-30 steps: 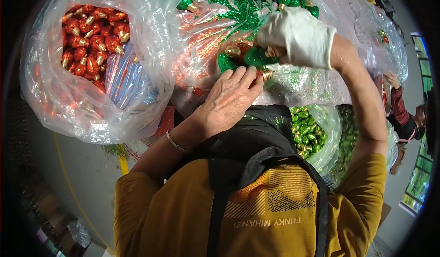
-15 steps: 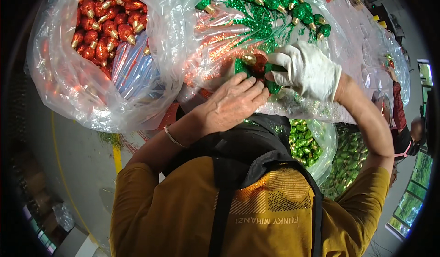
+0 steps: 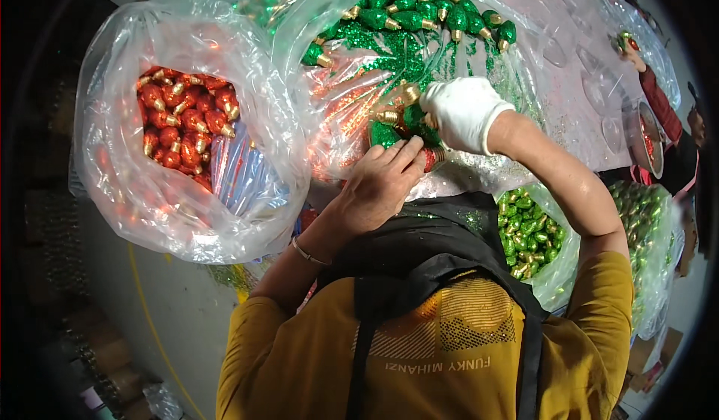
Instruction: The person is sorting and packing red and green festive ornaments into plastic bags at a packaging station.
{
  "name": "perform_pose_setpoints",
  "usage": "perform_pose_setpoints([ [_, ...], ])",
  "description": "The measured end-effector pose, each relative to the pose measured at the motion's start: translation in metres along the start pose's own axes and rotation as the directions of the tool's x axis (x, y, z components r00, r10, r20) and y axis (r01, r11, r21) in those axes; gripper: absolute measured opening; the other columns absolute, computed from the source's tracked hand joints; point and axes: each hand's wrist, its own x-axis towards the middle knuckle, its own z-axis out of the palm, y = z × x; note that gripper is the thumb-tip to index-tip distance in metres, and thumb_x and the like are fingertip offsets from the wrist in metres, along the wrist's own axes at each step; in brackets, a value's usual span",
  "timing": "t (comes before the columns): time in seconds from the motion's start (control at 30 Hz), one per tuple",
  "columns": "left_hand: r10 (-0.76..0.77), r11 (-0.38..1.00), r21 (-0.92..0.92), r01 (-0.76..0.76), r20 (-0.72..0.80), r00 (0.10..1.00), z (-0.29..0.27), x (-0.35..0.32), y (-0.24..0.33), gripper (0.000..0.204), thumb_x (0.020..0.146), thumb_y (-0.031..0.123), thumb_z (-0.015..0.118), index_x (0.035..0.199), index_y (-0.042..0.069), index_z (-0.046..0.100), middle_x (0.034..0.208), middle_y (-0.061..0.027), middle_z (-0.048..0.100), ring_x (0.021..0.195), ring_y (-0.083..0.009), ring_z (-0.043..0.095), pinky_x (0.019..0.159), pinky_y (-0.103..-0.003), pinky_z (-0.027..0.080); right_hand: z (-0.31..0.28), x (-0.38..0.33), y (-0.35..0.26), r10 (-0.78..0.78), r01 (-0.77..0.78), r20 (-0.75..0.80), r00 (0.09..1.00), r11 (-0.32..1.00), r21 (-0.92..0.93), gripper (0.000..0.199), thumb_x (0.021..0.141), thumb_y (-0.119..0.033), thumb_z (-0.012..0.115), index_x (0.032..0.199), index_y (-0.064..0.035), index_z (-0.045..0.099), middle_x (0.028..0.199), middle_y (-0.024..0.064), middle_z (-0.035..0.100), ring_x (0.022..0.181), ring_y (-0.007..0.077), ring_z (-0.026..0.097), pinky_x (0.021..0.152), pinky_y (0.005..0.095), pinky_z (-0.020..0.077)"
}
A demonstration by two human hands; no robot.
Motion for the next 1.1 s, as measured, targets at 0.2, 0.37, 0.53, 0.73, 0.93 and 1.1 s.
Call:
perform_pose_setpoints([
  [0.2, -0.036, 0.998, 0.047, 0.037, -0.018, 0.999, 0.001, -0.001, 0.006, 0.034, 0.077, 0.009, 0.068, 0.108, 0.0, 0.06, 0.112, -0.0131, 0.056, 0.103, -0.0263, 0.055, 0.084, -0.038, 0.041, -0.033, 0.002, 0.002, 0.04, -0.074, 0.183, 0.982, 0.981, 0.181, 0.025, 0.081, -0.025, 0.06, 0.093, -0.0021, 0.059, 0.077, 0.0182, 0.061, 0.069, 0.0384, 0.06, 0.062, 0.0442, 0.0491],
  [0.37, 0.003, 0.989, 0.146, 0.01, -0.086, 0.996, 0.003, -0.012, 0.002, 0.034, 0.08, 0.011, 0.058, 0.112, 0.0, 0.058, 0.115, -0.014, 0.056, 0.108, -0.026, 0.053, 0.096, -0.046, 0.036, -0.032, 0.016, -0.006, 0.137, 0.077, -0.293, 0.946, 0.785, 0.615, 0.029, 0.076, -0.021, 0.068, 0.094, -0.0022, 0.055, 0.082, 0.0131, 0.057, 0.074, 0.033, 0.059, 0.068, 0.0394, 0.0497],
  [0.53, -0.037, 0.982, 0.177, 0.06, -0.13, 0.991, 0.001, -0.027, 0.002, 0.035, 0.08, 0.012, 0.057, 0.113, 0.001, 0.058, 0.111, -0.0126, 0.057, 0.108, -0.0253, 0.052, 0.101, -0.05, 0.032, 0.007, 0.031, -0.014, -0.208, 0.344, -0.346, 0.915, 0.85, 0.399, 0.032, 0.08, -0.024, 0.064, 0.102, -0.0038, 0.054, 0.098, 0.0133, 0.056, 0.093, 0.0318, 0.056, 0.081, 0.0398, 0.0461],
  [0.73, -0.029, 0.993, 0.106, 0.052, -0.209, 0.978, -0.004, -0.035, -0.003, 0.035, 0.075, 0.01, 0.069, 0.107, -0.001, 0.06, 0.107, -0.0143, 0.057, 0.105, -0.0298, 0.052, 0.095, -0.044, 0.039, 0.007, 0.029, -0.011, -0.375, 0.379, -0.341, 0.862, 0.924, -0.056, 0.029, 0.08, -0.019, 0.06, 0.104, -0.0036, 0.054, 0.106, 0.016, 0.053, 0.097, 0.0326, 0.055, 0.083, 0.0412, 0.0439],
  [0.93, -0.024, 1.0, -0.003, 0.025, -0.315, 0.949, 0.004, -0.045, -0.008, 0.04, 0.072, 0.007, 0.074, 0.108, -0.001, 0.06, 0.108, -0.0159, 0.057, 0.098, -0.0309, 0.055, 0.089, -0.043, 0.042, -0.004, 0.021, -0.019, -0.129, 0.231, -0.252, 0.959, 0.872, 0.431, 0.03, 0.08, -0.016, 0.06, 0.106, -0.003, 0.054, 0.105, 0.0153, 0.052, 0.094, 0.0338, 0.056, 0.082, 0.0408, 0.046],
  [1.1, 0.016, 0.989, 0.138, 0.06, -0.492, 0.87, -0.001, -0.032, -0.001, 0.045, 0.069, 0.009, 0.078, 0.109, -0.001, 0.059, 0.111, -0.0175, 0.057, 0.093, -0.0319, 0.057, 0.083, -0.042, 0.044, 0.002, 0.014, -0.024, -0.047, 0.17, -0.229, 0.972, 0.812, 0.558, 0.03, 0.08, -0.012, 0.058, 0.108, -0.0014, 0.053, 0.105, 0.0163, 0.053, 0.095, 0.0347, 0.056, 0.081, 0.0396, 0.0479],
])
